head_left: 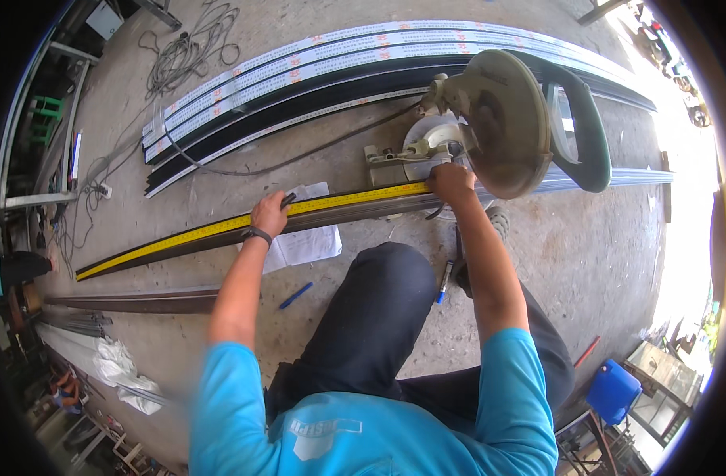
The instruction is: Measuring an aluminum profile with a tape measure and marking it with a pen before cutting it using a miter saw.
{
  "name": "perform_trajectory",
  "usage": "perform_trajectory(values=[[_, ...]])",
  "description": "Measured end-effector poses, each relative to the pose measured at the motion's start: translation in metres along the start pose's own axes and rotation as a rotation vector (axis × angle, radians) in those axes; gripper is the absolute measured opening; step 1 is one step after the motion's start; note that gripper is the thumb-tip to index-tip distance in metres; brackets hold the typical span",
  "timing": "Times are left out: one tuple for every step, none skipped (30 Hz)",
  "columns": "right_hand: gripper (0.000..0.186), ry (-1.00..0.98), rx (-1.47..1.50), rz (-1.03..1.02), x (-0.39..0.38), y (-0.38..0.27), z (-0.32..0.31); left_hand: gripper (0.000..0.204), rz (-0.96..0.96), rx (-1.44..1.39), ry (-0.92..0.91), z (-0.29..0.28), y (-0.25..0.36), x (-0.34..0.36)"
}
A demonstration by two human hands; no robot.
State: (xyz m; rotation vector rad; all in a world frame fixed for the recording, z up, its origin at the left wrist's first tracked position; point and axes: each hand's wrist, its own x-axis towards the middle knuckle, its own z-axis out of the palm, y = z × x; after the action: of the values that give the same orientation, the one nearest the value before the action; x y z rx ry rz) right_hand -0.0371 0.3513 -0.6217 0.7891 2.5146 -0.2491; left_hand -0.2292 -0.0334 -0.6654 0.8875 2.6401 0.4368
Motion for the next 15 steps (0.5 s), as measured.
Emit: perform_trajectory(values=[[0.027,-0.003,0.009,0.036,0.0,-0.001,0.0,0.02,0.002,0.007,-0.01,0.0,0.0,0.0],[0.028,-0.004,0.018,0.073,0.0,-0.002,0.001,0.02,0.0,0.019,-0.008,0.0,0.0,0.001],[0.028,-0.005,0.015,0.069,0.002,-0.002,0.002,0.02,0.001,0.012,-0.017,-0.001,0.0,0.002],[0.028,-0.013,0.009,0.09,0.003,-0.003,0.003,0.021,0.006,0.006,-0.019,-0.002,0.001,0.002],[0.028,-0.004,0.01,0.108,0.005,-0.003,0.004,0.023,-0.005,0.007,-0.032,-0.004,0.003,0.002],[0.028,-0.021,0.0,0.113,0.007,-0.003,0.005,0.023,0.011,-0.002,-0.021,-0.006,0.006,0.0],[0.028,-0.02,-0.012,0.117,0.008,-0.004,0.007,0.029,0.048,-0.032,-0.026,-0.008,0.01,-0.002],[0.028,-0.018,-0.023,0.129,0.01,-0.004,0.007,0.035,0.092,-0.062,-0.009,-0.009,0.015,-0.006],[0.028,-0.022,-0.029,0.124,0.011,-0.005,0.008,0.035,0.083,-0.067,-0.034,-0.009,0.021,-0.01],[0.029,-0.024,-0.047,0.143,0.012,-0.006,0.009,0.048,0.132,-0.062,-0.051,-0.009,0.028,-0.014],[0.029,-0.021,-0.058,0.167,0.012,-0.008,0.009,0.061,0.18,-0.053,-0.056,-0.007,0.035,-0.017],[0.029,-0.024,-0.068,0.173,0.012,-0.008,0.009,0.061,0.19,-0.064,-0.069,-0.005,0.042,-0.019],[0.029,-0.024,-0.077,0.181,0.011,-0.01,0.009,0.072,0.197,0.01,-0.115,-0.003,0.047,-0.019],[0.029,-0.018,-0.075,0.186,0.01,-0.009,0.009,0.083,0.216,0.082,-0.151,0.0,0.051,-0.018],[0.03,-0.018,-0.094,0.194,0.009,-0.01,0.009,0.083,0.218,0.076,-0.16,0.002,0.053,-0.016]])
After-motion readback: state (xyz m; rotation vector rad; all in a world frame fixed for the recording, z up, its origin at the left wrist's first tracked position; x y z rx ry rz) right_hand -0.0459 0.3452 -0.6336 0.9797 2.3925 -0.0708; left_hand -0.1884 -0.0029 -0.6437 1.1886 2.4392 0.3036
